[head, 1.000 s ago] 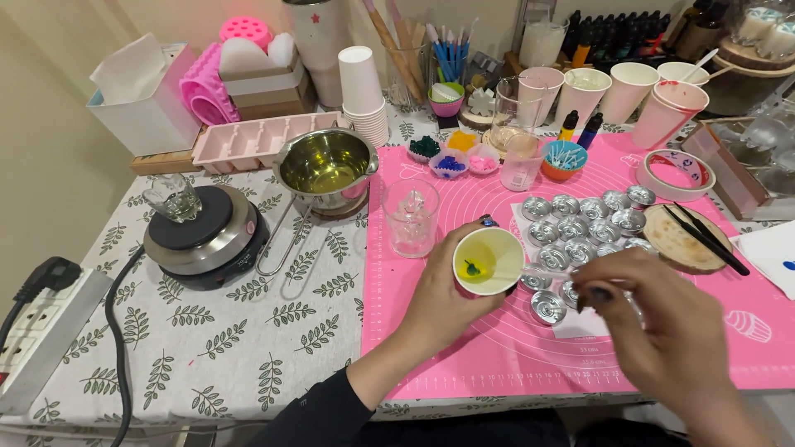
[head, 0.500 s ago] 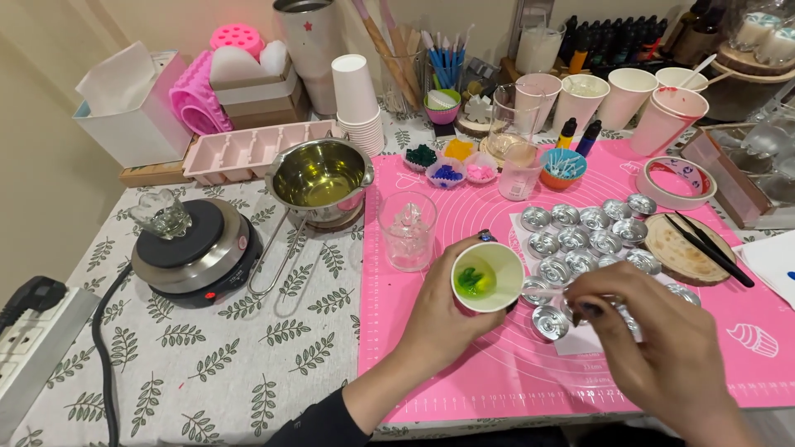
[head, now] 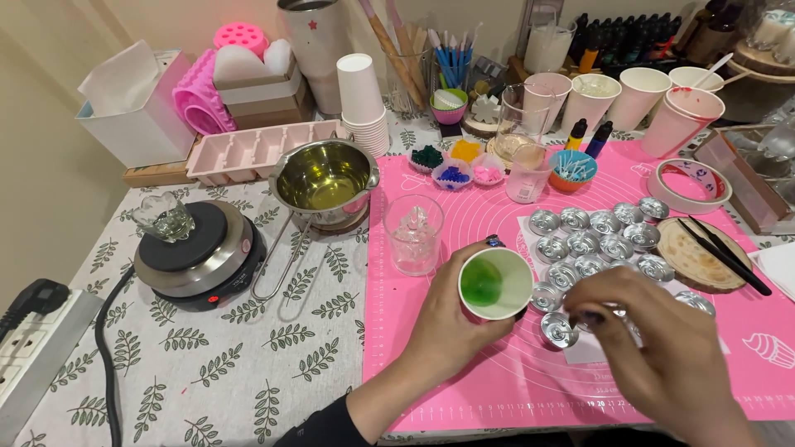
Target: The person works at a candle-making table with a pot of melted yellow wax on a hot plate. They pour melted wax from the pot into a paper cup, add drops of yellow and blue dye from small bottles into the cup, and stir the mixture with a stick while arranging metal candle molds on the mat.
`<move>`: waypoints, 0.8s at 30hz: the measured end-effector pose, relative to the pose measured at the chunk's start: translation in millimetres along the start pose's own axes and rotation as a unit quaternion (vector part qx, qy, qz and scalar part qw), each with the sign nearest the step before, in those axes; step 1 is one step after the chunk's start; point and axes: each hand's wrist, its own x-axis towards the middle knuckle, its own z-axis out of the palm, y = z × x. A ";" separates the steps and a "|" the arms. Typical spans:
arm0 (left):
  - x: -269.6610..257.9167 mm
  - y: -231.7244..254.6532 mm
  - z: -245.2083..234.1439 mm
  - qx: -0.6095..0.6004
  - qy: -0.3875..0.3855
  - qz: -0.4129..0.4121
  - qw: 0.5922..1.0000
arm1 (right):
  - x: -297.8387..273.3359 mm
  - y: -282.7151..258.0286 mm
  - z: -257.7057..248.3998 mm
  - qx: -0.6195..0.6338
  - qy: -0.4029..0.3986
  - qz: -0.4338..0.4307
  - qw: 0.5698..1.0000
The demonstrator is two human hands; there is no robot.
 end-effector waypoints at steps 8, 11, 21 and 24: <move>1.2 -1.2 0.2 -0.005 0.009 0.006 1.000 | -6.0 8.5 1.1 -0.005 -0.003 -0.005 1.000; 0.2 -1.1 0.4 0.007 0.008 0.001 1.000 | -0.9 4.6 2.2 0.010 -0.009 0.002 1.000; 1.6 0.6 1.4 0.073 0.025 -0.015 0.997 | -0.3 9.5 3.7 0.007 0.004 0.018 1.000; 0.0 -3.2 2.2 0.070 0.019 0.012 0.997 | 0.6 9.0 5.5 0.007 0.012 0.016 1.000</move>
